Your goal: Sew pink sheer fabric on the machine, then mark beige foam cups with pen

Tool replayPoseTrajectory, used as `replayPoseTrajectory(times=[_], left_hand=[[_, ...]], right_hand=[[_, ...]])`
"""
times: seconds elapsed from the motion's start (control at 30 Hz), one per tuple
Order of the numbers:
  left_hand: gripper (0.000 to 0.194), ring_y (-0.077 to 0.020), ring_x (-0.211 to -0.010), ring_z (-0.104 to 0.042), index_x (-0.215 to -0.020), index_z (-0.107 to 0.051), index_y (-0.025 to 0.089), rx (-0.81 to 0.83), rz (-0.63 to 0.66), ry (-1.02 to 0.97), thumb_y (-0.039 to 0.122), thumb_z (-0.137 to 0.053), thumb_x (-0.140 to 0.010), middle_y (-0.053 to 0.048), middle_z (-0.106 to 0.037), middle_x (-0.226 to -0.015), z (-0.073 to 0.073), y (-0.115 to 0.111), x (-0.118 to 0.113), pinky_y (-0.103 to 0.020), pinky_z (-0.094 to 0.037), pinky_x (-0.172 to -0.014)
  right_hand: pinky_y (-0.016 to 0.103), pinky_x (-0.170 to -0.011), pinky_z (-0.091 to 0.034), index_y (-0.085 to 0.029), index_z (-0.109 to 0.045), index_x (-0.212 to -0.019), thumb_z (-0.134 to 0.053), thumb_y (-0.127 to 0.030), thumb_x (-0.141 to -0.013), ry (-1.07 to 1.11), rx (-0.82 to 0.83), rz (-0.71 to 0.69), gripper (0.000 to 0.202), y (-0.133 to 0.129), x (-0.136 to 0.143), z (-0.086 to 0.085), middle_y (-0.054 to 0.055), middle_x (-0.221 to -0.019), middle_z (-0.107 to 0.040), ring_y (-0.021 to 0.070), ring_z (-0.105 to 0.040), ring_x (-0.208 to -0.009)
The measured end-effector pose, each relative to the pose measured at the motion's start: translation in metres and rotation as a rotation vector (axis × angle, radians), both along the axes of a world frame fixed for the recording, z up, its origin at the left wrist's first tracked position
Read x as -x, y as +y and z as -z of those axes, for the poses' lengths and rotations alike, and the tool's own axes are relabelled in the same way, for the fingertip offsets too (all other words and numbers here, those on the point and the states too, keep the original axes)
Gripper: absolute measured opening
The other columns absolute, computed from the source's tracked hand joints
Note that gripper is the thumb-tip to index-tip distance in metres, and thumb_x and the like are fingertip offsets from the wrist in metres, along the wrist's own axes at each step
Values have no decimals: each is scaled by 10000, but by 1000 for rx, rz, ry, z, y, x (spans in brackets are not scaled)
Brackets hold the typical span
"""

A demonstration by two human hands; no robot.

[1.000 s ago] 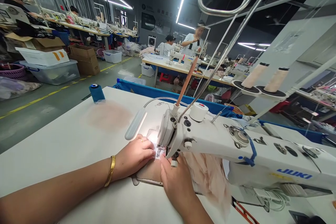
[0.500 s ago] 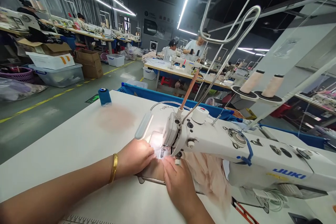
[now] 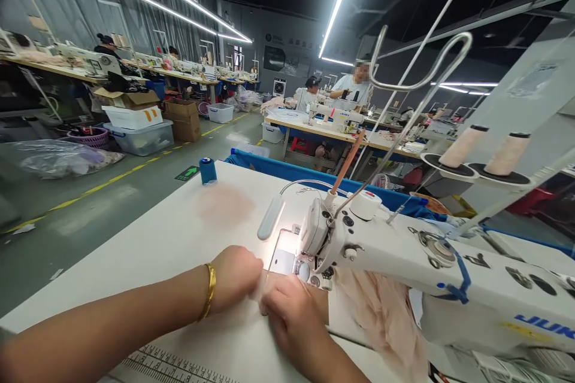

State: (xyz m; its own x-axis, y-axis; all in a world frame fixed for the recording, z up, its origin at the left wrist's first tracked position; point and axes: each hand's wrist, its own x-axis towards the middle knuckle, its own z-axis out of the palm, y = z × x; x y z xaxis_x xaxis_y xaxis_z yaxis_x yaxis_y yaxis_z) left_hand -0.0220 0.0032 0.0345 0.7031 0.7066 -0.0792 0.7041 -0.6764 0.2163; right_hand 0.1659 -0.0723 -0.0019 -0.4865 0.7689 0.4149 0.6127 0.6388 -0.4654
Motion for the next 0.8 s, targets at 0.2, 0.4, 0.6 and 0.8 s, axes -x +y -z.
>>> replayPoseTrajectory(times=[0.2,0.4,0.6,0.8], left_hand=[[260,-341,-876,-684,-902,-692,158,-77,-9,23,404,-753,-843,-169,-716,-954,-6,-6,-13,-420,-520,-728],[145,-252,-926,-598,-767,-556,198,112,56,-323,205,-691,-820,-82,-664,-952,8,8,-19,-363,-460,-832],[127,-157,-667,-539,-898,-558,215,365,10,-524,248,-634,-801,32,-615,-751,15,10,-22,-267,-394,-603],[201,-142,-625,-475,-730,-652,187,548,-4,-595,345,-602,-843,34,-529,-638,15,10,-27,-268,-352,-587]], right_hand=[[301,-707,-437,-241,-645,-892,-463,-142,-981,88,155,48,226,-8,-34,-4,20,-843,-600,204,-578,-808],[295,-703,-420,-230,-584,-841,-489,-347,-1029,236,330,195,241,-7,-36,-5,1,-803,-581,189,-560,-763],[271,-636,-397,-233,-598,-875,-578,-360,-980,311,436,337,166,-7,-34,2,-24,-737,-616,163,-559,-668],[282,-657,-462,-221,-622,-1007,-561,-389,-966,364,454,396,184,-8,-30,2,30,-892,-702,169,-569,-703]])
